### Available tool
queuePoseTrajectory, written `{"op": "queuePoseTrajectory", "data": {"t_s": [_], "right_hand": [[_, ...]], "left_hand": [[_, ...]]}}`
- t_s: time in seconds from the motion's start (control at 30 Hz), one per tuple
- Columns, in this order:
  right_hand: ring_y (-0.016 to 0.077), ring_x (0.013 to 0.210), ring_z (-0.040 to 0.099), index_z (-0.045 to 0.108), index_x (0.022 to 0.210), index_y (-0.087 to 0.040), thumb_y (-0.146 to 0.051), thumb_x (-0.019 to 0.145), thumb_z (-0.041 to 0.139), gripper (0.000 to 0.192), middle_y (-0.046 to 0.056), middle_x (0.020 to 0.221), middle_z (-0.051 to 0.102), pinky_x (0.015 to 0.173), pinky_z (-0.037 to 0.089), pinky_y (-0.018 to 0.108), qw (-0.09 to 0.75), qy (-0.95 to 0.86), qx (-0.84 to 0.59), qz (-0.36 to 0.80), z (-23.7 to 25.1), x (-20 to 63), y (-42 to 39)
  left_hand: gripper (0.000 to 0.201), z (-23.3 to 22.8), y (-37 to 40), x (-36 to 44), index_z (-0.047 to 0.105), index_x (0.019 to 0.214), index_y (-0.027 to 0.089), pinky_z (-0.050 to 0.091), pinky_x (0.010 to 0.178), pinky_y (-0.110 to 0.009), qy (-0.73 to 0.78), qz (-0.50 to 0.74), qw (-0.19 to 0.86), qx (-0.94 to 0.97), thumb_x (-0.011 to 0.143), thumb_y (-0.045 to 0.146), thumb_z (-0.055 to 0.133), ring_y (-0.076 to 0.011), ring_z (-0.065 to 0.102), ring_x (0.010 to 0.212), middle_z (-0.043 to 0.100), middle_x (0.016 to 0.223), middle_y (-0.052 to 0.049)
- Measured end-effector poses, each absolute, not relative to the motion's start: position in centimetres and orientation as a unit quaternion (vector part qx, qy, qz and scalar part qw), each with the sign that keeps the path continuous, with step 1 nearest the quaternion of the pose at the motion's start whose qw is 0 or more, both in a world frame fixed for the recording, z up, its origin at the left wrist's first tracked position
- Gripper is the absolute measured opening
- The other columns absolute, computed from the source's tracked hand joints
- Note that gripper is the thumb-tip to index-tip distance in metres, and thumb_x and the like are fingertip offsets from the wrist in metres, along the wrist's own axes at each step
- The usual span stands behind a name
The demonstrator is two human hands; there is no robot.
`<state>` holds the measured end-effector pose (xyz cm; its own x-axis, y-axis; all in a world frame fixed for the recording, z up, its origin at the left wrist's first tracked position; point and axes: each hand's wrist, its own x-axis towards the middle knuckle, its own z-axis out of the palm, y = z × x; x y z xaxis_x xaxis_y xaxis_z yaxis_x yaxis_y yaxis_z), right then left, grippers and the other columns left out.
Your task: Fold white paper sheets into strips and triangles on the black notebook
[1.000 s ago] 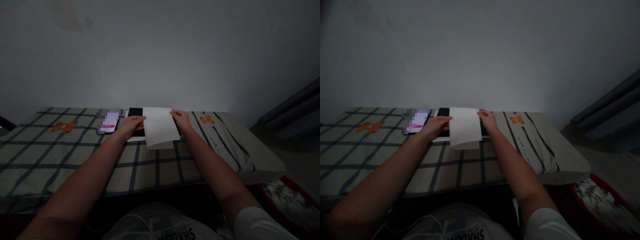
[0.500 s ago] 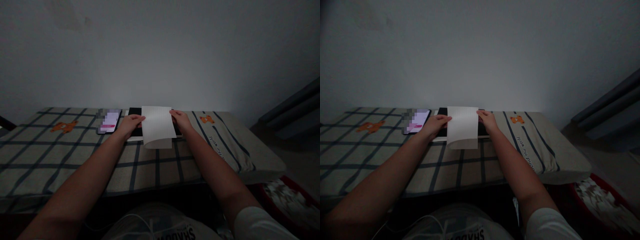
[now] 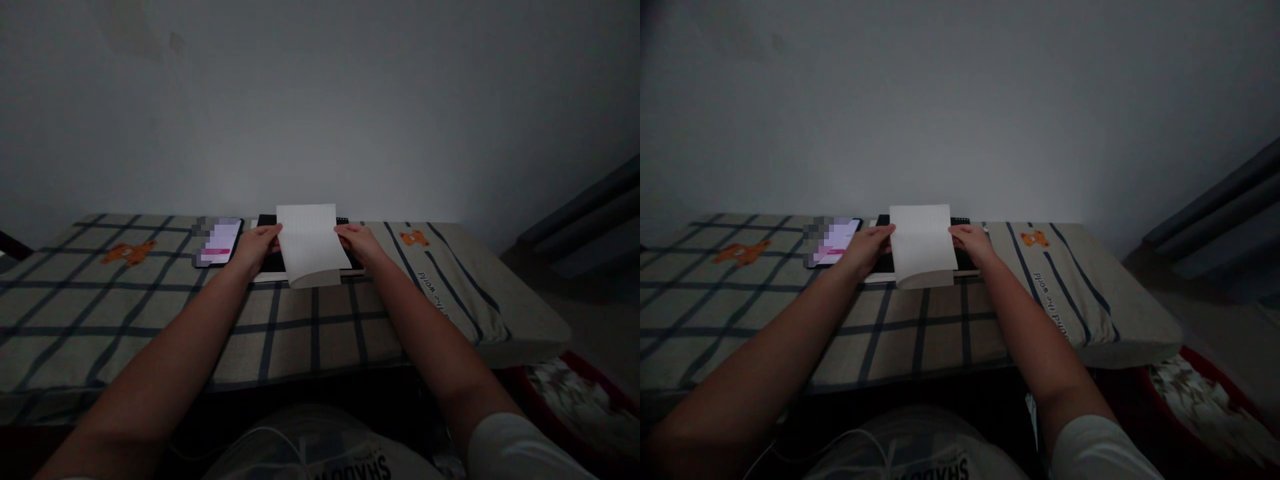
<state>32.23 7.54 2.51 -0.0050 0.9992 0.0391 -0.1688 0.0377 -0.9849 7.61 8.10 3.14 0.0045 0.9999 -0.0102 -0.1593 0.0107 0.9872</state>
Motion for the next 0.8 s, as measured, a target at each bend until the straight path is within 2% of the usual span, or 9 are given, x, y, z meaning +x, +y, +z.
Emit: {"op": "queuePoseTrajectory", "data": {"t_s": [0.13, 0.3, 0.8], "right_hand": [[0.0087, 0.058, 0.053, 0.068, 0.077, -0.014, -0.029, 0.069, 0.069, 0.016, 0.0, 0.065, 0.064, 0.06, 0.043, 0.025, 0.562, -0.457, -0.472, 0.502, 2.69, 32.19, 7.57], [0.0096, 0.06, 0.054, 0.068, 0.078, -0.015, -0.031, 0.068, 0.07, 0.019, 0.0, 0.067, 0.066, 0.058, 0.043, 0.024, 0.564, -0.46, -0.493, 0.476, 2.73, 32.22, 7.66], [0.0097, 0.062, 0.056, 0.068, 0.076, -0.017, -0.028, 0.072, 0.068, 0.012, 0.002, 0.07, 0.067, 0.062, 0.045, 0.025, 0.548, -0.464, -0.466, 0.517, 2.24, 32.4, 7.98]], "left_hand": [[0.02, 3.19, 8.19, 7.59, 0.069, 0.09, 0.013, 0.055, 0.074, -0.025, 0.454, 0.507, 0.576, 0.452, 0.075, 0.027, 0.072, -0.0121, 0.066, 0.076, 0.072, 0.09, -0.008], [0.014, 2.93, 8.25, 7.51, 0.068, 0.084, 0.012, 0.055, 0.078, -0.026, 0.459, 0.491, 0.577, 0.464, 0.075, 0.023, 0.072, -0.0117, 0.066, 0.075, 0.071, 0.087, -0.008], [0.01, 2.78, 8.13, 7.63, 0.069, 0.078, 0.014, 0.056, 0.077, -0.028, 0.466, 0.502, 0.551, 0.477, 0.073, 0.021, 0.073, -0.0136, 0.065, 0.075, 0.071, 0.08, -0.006]]}}
